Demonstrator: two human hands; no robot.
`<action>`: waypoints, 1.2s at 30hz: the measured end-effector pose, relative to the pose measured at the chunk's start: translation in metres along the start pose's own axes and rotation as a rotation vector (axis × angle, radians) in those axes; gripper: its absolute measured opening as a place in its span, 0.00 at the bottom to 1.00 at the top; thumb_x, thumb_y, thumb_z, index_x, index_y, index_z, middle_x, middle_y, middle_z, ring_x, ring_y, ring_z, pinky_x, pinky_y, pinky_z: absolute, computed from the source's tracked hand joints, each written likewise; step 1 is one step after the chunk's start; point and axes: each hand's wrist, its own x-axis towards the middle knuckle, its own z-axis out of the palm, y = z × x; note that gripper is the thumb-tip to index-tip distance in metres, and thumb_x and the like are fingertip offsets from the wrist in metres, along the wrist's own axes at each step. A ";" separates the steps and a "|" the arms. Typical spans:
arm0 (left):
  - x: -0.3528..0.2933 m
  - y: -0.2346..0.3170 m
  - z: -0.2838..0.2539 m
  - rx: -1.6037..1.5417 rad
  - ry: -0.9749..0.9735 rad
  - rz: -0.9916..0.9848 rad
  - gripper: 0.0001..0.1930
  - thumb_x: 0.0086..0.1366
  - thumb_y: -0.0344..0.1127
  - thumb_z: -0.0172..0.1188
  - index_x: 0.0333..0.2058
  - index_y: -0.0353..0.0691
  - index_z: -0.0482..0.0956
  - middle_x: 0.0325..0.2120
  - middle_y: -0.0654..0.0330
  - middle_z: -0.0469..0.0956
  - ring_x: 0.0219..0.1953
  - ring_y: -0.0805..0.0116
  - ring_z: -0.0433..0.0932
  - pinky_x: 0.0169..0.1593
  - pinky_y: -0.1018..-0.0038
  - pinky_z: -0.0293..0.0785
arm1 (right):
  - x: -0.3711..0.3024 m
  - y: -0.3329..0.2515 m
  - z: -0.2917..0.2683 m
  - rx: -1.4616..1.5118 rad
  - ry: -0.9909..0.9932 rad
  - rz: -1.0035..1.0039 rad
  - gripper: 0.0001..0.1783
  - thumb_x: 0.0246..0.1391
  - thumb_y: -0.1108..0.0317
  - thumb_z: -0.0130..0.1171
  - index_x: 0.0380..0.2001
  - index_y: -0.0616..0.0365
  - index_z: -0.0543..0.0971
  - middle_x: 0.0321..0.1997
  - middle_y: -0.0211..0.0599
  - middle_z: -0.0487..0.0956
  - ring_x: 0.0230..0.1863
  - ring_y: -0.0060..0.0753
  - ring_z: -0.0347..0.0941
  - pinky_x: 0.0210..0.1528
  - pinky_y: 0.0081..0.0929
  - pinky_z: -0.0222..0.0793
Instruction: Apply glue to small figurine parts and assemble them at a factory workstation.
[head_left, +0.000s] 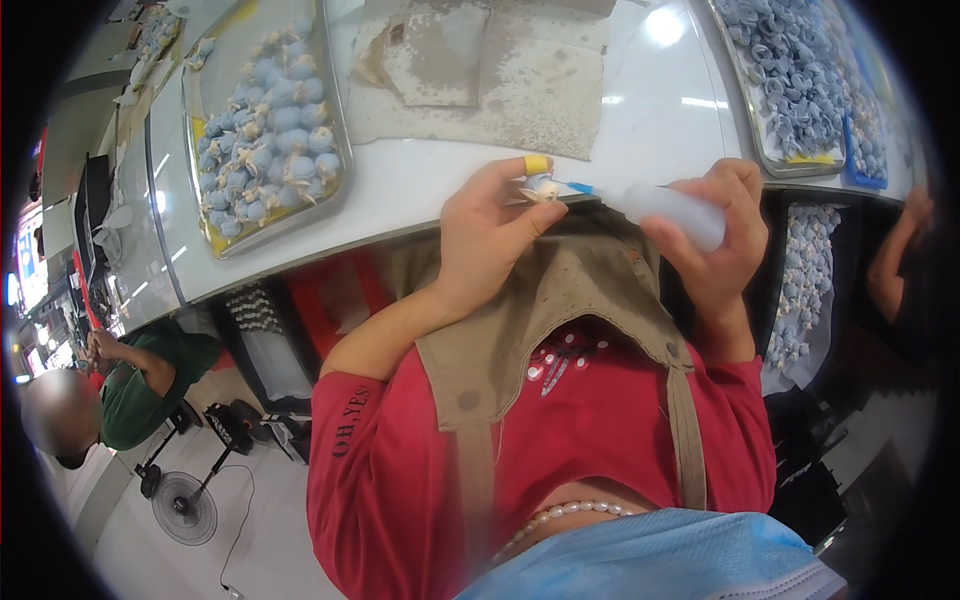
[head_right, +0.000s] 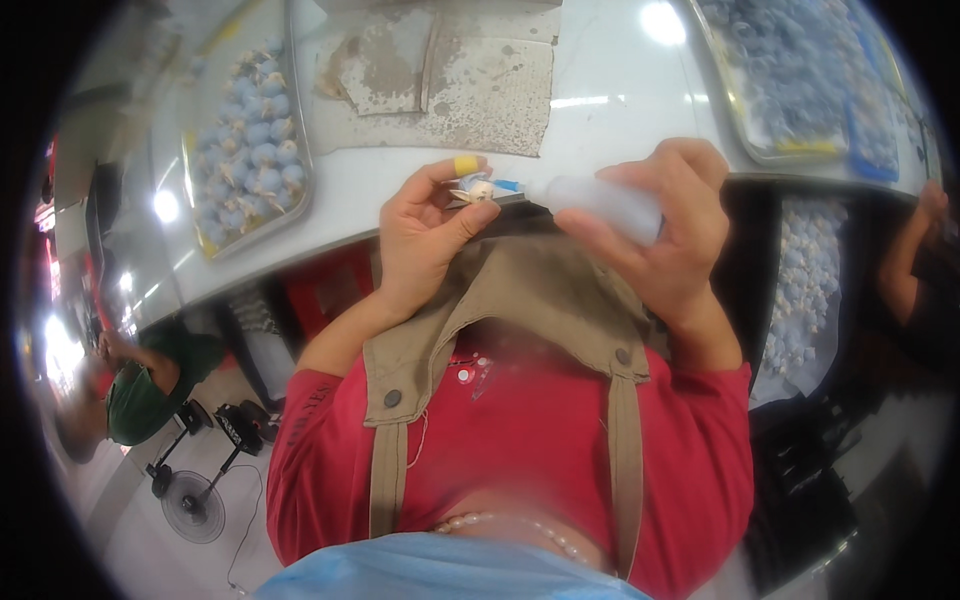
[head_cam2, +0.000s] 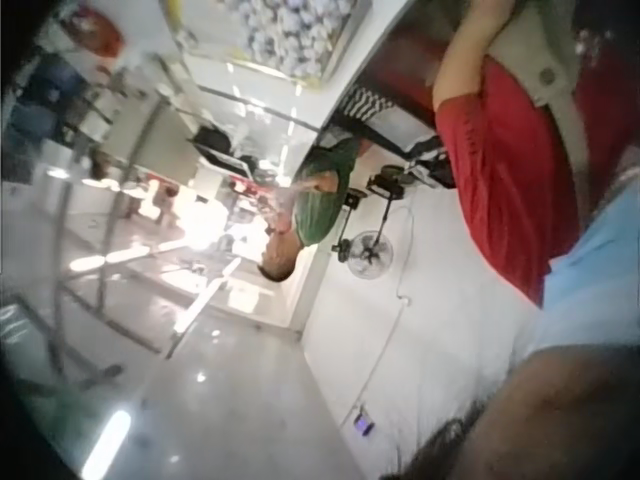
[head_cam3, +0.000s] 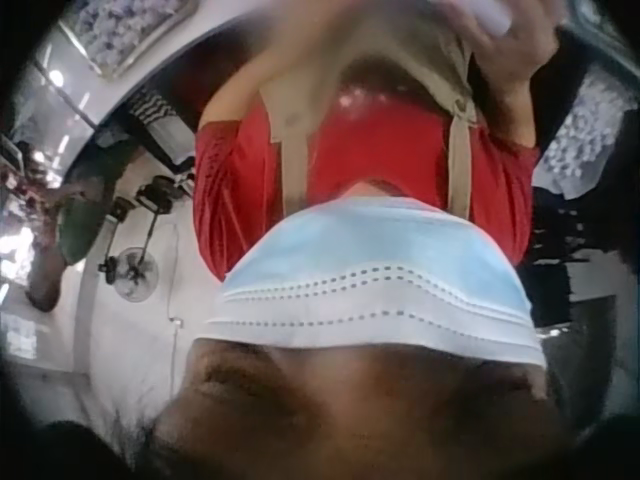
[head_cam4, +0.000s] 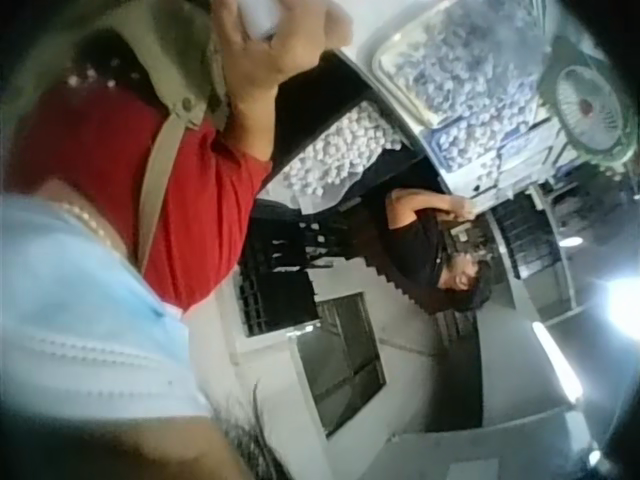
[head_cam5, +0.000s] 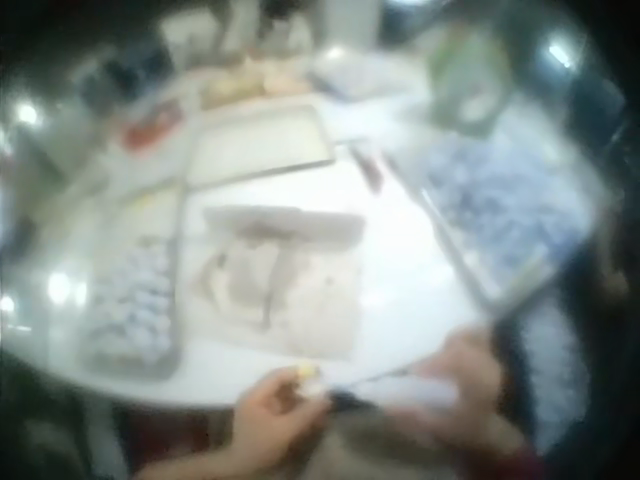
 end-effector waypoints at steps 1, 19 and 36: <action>0.000 0.005 -0.001 -0.016 -0.011 -0.025 0.19 0.54 0.21 0.58 0.46 0.31 0.67 0.40 0.58 0.72 0.40 0.74 0.72 0.44 0.80 0.71 | 0.004 -0.004 0.000 -0.013 -0.010 -0.004 0.19 0.26 0.64 0.73 0.23 0.59 0.75 0.22 0.33 0.70 0.29 0.34 0.63 0.30 0.25 0.61; -0.003 -0.017 -0.008 -0.089 -0.011 -0.020 0.19 0.56 0.23 0.58 0.46 0.31 0.68 0.39 0.60 0.73 0.38 0.75 0.72 0.42 0.81 0.70 | -0.009 0.001 0.013 -0.009 0.009 0.011 0.17 0.26 0.66 0.73 0.20 0.60 0.75 0.20 0.32 0.69 0.27 0.32 0.63 0.28 0.24 0.61; 0.006 -0.003 -0.015 -0.192 0.011 -0.139 0.18 0.55 0.23 0.58 0.46 0.33 0.69 0.39 0.59 0.74 0.35 0.74 0.74 0.37 0.81 0.70 | 0.008 0.018 0.021 0.034 0.067 0.068 0.16 0.31 0.68 0.70 0.24 0.60 0.75 0.23 0.33 0.71 0.27 0.31 0.65 0.29 0.22 0.61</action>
